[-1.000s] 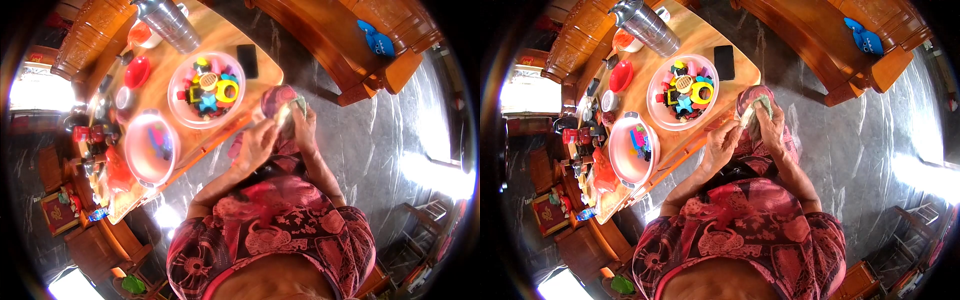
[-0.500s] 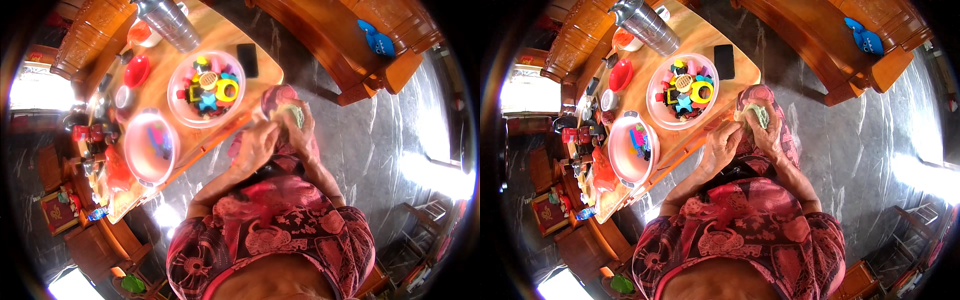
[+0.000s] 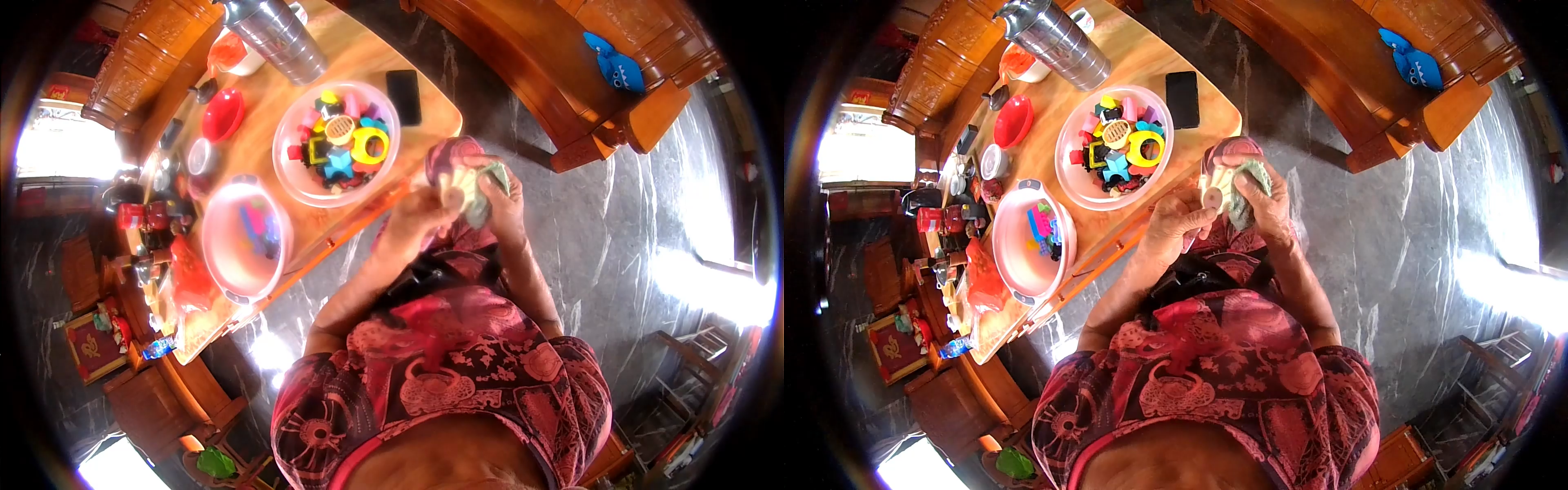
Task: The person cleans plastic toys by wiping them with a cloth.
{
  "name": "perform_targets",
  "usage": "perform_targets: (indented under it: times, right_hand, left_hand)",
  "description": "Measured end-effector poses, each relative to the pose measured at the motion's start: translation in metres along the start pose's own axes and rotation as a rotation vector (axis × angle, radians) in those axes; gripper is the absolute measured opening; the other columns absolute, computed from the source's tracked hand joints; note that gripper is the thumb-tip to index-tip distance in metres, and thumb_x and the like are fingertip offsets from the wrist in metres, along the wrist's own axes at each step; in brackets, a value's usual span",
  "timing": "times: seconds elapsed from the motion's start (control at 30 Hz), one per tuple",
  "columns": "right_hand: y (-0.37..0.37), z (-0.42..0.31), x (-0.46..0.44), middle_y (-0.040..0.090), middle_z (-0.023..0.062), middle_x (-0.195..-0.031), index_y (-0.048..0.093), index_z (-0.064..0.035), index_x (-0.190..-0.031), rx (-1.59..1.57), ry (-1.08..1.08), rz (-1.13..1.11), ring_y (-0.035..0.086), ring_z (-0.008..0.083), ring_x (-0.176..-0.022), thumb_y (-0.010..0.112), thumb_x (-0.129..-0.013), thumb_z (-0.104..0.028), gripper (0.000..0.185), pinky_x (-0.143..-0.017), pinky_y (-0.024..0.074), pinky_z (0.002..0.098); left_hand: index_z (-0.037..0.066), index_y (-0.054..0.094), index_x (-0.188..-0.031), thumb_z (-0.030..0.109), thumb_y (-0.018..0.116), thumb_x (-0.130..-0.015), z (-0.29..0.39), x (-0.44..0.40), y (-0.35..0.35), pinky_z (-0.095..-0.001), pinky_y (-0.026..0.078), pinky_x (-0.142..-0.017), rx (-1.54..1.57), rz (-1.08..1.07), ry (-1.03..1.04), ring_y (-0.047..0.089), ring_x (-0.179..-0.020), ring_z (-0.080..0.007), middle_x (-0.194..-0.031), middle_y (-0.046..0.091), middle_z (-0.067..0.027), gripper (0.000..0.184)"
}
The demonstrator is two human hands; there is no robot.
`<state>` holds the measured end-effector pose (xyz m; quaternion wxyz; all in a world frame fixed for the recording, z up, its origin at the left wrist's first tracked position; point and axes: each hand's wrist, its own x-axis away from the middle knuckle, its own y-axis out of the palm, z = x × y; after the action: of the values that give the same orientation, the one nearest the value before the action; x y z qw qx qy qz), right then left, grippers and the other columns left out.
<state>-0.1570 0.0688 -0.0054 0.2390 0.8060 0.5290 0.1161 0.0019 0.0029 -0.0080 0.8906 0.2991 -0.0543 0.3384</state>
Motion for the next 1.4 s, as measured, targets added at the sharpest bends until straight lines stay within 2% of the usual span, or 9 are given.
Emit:
perform_targets:
  times: [0.1, 0.43, 0.67, 0.77, 0.83, 0.93, 1.07, 1.17, 1.4]
  right_hand:
    - [-0.006, -0.003, 0.0, 0.06, 0.0049, -0.111, 0.055, -0.0028, -0.117, 0.202, -0.024, -0.059, 0.055, 0.0111, -0.099, 0.069, -0.076, -0.001, 0.043, -0.087, 0.0434, 0.0251]
    - [-0.006, 0.0, -0.002, 0.061, -0.002, -0.082, 0.062, -0.0046, -0.099, 0.707, -0.12, 0.0, 0.055, 0.0055, -0.078, 0.075, -0.074, -0.008, 0.028, -0.071, 0.0466, 0.0223]
    - [-0.003, 0.01, -0.001, 0.06, -0.0045, -0.072, 0.065, -0.0034, -0.091, 0.503, 0.014, 0.234, 0.054, 0.0033, -0.068, 0.068, -0.083, -0.018, 0.017, -0.062, 0.0451, 0.0203]
    - [-0.009, 0.01, -0.003, 0.06, -0.0037, -0.073, 0.065, -0.0034, -0.092, 0.348, 0.044, 0.201, 0.053, 0.0029, -0.066, 0.062, -0.088, -0.022, 0.019, -0.059, 0.043, 0.0189]
    - [-0.009, 0.004, -0.005, 0.06, -0.0029, -0.073, 0.065, -0.0038, -0.094, 0.299, 0.041, 0.266, 0.052, 0.0032, -0.064, 0.057, -0.091, -0.024, 0.022, -0.059, 0.0426, 0.0183]
    - [-0.011, -0.015, -0.008, 0.06, -0.0036, -0.071, 0.062, -0.0045, -0.101, 0.345, -0.098, 0.192, 0.054, 0.0045, -0.063, 0.054, -0.093, -0.026, 0.025, -0.059, 0.0438, 0.0194]
    - [0.014, -0.037, -0.001, 0.054, 0.0107, -0.113, 0.052, -0.0046, -0.12, 0.43, -0.098, 0.002, 0.058, 0.0193, -0.094, 0.054, -0.088, -0.017, 0.034, -0.077, 0.048, 0.0301]
    - [0.028, -0.036, -0.006, 0.04, 0.0197, -0.128, 0.04, -0.0089, -0.134, 1.112, -0.4, -0.34, 0.033, 0.0361, -0.122, 0.06, -0.078, -0.026, 0.062, -0.104, 0.0246, 0.0479]
    - [0.033, -0.013, -0.009, 0.047, 0.0233, -0.117, 0.04, -0.0065, -0.129, 1.149, -0.375, -0.089, 0.046, 0.0397, -0.109, 0.067, -0.078, -0.026, 0.061, -0.093, 0.0377, 0.0462]
  left_hand:
    - [-0.001, 0.055, -0.087, 0.005, 0.066, -0.078, 0.006, 0.003, 0.01, -0.0181, 0.036, -0.037, -0.204, 0.11, 0.123, 0.048, -0.046, -0.0081, -0.069, 0.057, -0.0061, 0.016]
    - [0.002, 0.054, -0.094, 0.016, 0.066, -0.081, -0.001, 0.0, 0.004, -0.0221, 0.045, -0.047, -0.694, 0.155, 0.327, 0.053, -0.057, -0.0086, -0.078, 0.059, -0.0055, 0.023]
    - [0.003, 0.052, -0.101, 0.007, 0.064, -0.083, 0.013, 0.004, 0.017, -0.0179, 0.036, -0.045, -0.469, 0.089, 0.182, 0.042, -0.052, -0.0024, -0.07, 0.053, 0.0029, 0.022]
    - [0.002, 0.052, -0.101, 0.008, 0.063, -0.084, 0.013, 0.002, 0.017, -0.0183, 0.04, -0.049, -0.45, 0.075, 0.139, 0.047, -0.058, -0.003, -0.074, 0.056, 0.0019, 0.021]
    - [0.002, 0.052, -0.101, 0.008, 0.063, -0.084, 0.005, -0.004, 0.009, -0.0195, 0.044, -0.056, -0.667, 0.071, 0.468, 0.051, -0.067, -0.0044, -0.078, 0.057, 0.0008, 0.021]
    - [0.001, 0.052, -0.101, 0.007, 0.063, -0.083, 0.001, -0.003, 0.002, -0.0209, 0.046, -0.063, -0.661, 0.108, 0.322, 0.054, -0.076, -0.0052, -0.082, 0.059, 0.0002, 0.022]
    - [0.001, 0.053, -0.1, 0.002, 0.063, -0.081, 0.006, -0.005, 0.016, -0.0218, 0.046, -0.064, -0.5, 0.092, 0.366, 0.055, -0.077, -0.0062, -0.086, 0.06, -0.0006, 0.022]
    - [0.001, 0.054, -0.099, -0.003, 0.061, -0.079, 0.012, -0.002, 0.015, -0.0226, 0.046, -0.064, -0.942, 0.125, 0.189, 0.056, -0.079, -0.0069, -0.09, 0.06, -0.0008, 0.022]
    - [0.0, 0.058, -0.1, -0.004, 0.057, -0.077, 0.006, -0.001, 0.014, -0.0313, 0.049, -0.075, -0.562, 0.151, 0.295, 0.059, -0.083, -0.0171, -0.092, 0.063, -0.0074, 0.023]
